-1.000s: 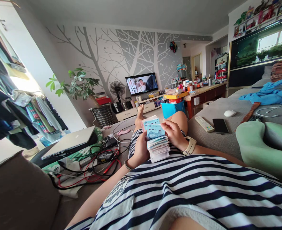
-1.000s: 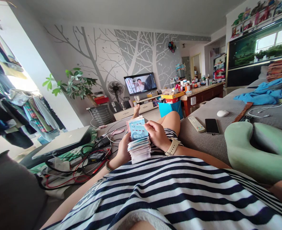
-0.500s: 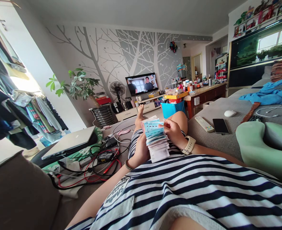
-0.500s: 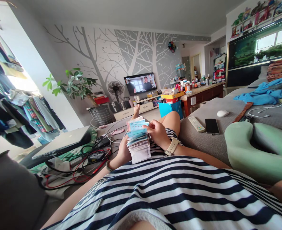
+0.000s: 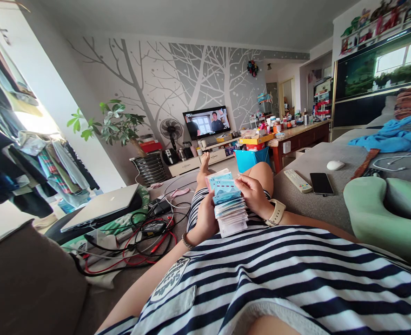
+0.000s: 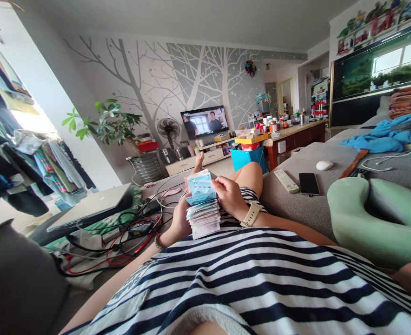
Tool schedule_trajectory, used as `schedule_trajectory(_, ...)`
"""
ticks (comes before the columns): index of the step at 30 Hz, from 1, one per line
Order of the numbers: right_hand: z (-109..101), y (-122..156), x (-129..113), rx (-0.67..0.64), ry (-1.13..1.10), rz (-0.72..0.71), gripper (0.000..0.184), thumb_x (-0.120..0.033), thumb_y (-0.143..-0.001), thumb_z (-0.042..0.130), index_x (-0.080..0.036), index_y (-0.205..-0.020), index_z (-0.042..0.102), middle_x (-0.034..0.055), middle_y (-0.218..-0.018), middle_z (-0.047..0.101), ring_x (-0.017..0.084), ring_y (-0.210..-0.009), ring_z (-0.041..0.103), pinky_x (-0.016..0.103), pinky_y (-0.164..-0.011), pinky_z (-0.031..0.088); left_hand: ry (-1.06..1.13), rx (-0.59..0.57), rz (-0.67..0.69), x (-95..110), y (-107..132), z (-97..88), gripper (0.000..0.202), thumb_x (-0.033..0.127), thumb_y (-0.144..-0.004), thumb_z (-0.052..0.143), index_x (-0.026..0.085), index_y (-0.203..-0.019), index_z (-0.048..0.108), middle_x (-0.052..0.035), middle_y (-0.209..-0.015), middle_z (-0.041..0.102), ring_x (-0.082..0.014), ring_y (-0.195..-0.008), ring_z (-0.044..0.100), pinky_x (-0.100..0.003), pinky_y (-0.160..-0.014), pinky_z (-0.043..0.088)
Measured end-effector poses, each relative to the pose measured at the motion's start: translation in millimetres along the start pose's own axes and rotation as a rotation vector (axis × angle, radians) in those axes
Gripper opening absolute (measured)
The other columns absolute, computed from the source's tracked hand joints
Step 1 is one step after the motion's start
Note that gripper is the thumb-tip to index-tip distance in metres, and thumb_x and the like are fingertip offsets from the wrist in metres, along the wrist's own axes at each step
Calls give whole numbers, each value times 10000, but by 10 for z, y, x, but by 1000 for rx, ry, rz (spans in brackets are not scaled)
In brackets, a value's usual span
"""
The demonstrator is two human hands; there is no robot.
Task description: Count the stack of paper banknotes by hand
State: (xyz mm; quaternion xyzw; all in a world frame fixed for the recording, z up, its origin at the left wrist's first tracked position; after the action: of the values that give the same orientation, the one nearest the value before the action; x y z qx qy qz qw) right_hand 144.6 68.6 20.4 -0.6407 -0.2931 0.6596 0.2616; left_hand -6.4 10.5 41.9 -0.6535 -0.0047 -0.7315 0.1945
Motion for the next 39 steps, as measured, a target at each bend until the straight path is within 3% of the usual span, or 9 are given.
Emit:
schedule_trajectory(5,3,2,6,-9,-2,1,469,-606,-970,544,-235,-691,478,-23,-652,441,172,-677,413,313,-651,323,-97,23,69,52,27,-18,375,174,-900,642,200,-528,605,-26,-569,602,-172,-683,475,-260,-630,416)
schedule_trajectory(11,1,0,-4,-6,10,5,520,-675,-962,545,-238,-688,473,-14,-650,452,184,-681,430,318,-645,332,-68,2,48,46,30,3,335,198,-858,701,212,-538,604,-26,-575,611,-198,-711,531,-280,-643,431)
schedule_trajectory(20,1,-13,4,-14,4,6,521,-674,-958,561,-241,-681,474,-12,-652,457,185,-680,428,324,-646,334,73,-1,-10,37,41,6,276,161,-807,725,218,-574,589,1,-555,593,-171,-616,525,-272,-632,431)
schedule_trajectory(28,0,-5,-17,-17,2,0,506,-644,-952,572,-241,-669,456,-18,-638,440,177,-668,421,320,-638,331,36,-14,2,70,63,5,287,179,-834,715,213,-565,619,-12,-555,613,-174,-617,529,-259,-610,455)
schedule_trajectory(34,3,-11,-16,-4,-45,10,394,-595,-936,586,-233,-785,560,-1,-733,569,190,-724,524,312,-676,407,77,-65,-9,37,48,36,269,184,-825,645,226,-561,615,-29,-557,622,-213,-716,632,-259,-602,475)
schedule_trajectory(39,2,-9,-15,-2,-63,-4,343,-552,-941,587,-233,-814,585,12,-769,606,204,-762,559,318,-699,433,85,-85,31,65,56,40,312,128,-819,666,225,-533,586,-20,-573,623,-209,-756,635,-253,-658,481)
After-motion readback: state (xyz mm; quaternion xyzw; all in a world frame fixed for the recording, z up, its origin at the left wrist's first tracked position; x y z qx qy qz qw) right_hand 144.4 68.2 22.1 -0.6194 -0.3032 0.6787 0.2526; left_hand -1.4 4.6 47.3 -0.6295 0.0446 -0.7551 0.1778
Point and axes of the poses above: each hand's wrist, its own y-axis away from the middle knuckle, its own z-axis out of the palm, x = y × z, the point moved 5 cm from there along -y, towards the middle knuckle
